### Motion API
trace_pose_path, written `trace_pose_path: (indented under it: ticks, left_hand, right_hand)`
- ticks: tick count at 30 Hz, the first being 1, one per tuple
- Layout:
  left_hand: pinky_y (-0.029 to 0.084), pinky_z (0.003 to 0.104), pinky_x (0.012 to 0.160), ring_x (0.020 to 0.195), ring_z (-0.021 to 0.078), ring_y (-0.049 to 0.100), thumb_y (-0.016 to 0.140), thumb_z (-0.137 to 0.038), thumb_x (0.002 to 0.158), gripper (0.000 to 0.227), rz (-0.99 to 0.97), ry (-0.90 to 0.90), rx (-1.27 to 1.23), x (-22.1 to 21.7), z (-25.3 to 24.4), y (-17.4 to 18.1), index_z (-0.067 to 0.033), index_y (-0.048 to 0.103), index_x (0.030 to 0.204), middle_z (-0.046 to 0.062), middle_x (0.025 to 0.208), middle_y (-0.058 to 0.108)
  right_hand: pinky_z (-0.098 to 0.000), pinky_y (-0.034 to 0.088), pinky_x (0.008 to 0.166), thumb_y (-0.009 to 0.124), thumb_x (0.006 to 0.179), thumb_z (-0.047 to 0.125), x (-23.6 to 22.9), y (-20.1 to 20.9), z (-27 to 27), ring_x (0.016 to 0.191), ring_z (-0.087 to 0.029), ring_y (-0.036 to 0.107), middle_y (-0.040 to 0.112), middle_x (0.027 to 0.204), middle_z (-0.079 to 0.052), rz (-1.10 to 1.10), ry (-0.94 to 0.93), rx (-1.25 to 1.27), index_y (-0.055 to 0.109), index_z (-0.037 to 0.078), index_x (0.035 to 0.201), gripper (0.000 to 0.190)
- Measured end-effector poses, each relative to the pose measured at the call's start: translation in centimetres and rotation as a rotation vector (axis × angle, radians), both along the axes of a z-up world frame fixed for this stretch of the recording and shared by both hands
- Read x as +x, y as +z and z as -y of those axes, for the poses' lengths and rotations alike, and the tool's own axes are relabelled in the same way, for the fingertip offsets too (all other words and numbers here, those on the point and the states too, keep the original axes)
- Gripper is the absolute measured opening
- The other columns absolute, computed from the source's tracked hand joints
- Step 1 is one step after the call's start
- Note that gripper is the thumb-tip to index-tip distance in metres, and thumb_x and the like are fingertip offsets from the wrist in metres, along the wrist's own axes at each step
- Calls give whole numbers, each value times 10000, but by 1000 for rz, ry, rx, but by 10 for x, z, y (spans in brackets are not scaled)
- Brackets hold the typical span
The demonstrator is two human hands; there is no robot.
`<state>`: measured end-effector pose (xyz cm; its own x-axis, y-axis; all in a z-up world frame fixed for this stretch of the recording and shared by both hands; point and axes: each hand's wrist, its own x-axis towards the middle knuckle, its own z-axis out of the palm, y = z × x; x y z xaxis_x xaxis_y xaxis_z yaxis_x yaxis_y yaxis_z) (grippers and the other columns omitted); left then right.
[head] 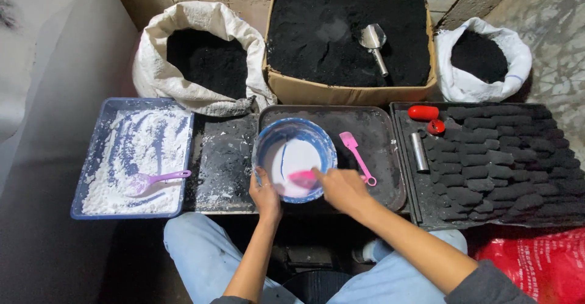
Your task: Mixing white powder into a liquid solution using a scoop and spatula to prepare a binder.
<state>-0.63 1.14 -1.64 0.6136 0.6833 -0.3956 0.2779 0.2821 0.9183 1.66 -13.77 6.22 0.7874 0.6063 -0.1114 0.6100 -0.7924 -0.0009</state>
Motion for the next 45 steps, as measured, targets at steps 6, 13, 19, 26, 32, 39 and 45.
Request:
trace_pose_path:
  ticks: [6,13,19,26,32,39,45]
  left_hand:
    - [373,438,936,1138,336,470,400,-531,890,544,-73,-43,34,-8,10,7,-108,540,1203,167,1173,551]
    - [342,441,968,1170,342,436,387,-524,898,546,-76,-27,32,-8,10,6,-105,524,1221,164,1243,500]
    - [340,416,974,1165,331,445,389,-508,908,535,-65,2,51,-6,14,13,-90,533,1211,164,1237,501]
    - [304,416,1011,1205,318,393,376,-468,919,505,-27,31,-9,-6,22,13,-103,482,1252,163,1260,479]
    - [312,413,1001,1200,328,399,380,-434,930,503,13,42,-21,-11,9,15,-63,472,1258,191,1254,477]
    - [273,415,1039,1231,308,368,371,-458,924,564,62,-46,-78,-17,-23,-12,-19,441,1271,194,1293,435]
    - [240,422,1055,1260,323,315,406,-320,924,485,103,46,-63,-19,-55,32,23,416,1268,236,1303,403]
  right_hand:
    - [-450,511,485,442,764,64,46,-31,5,541,-295,636,557,625,-101,156,-187,-3,517,74,1179,423]
    - [-477,510,571,383,781,35,35,-17,0,677,-356,650,630,730,-206,-197,-332,-65,518,-53,1096,353]
    - [-480,509,567,489,735,104,18,-5,-9,719,-400,640,635,753,-244,-493,-408,53,629,-13,908,251]
    - [-473,479,759,488,814,159,14,15,-37,970,-417,573,588,970,-309,-783,-535,247,556,-62,1114,378]
    - [-514,437,856,478,826,182,13,52,-46,1070,-451,503,493,1117,-348,-726,-529,209,393,-47,1260,498]
    - [-516,378,808,510,821,231,14,20,-76,1006,-428,482,508,1044,-277,-232,-333,4,491,-33,1166,436]
    - [-492,416,804,535,803,193,9,8,-182,1004,-413,496,529,1020,-255,-217,-35,449,515,-48,1121,399]
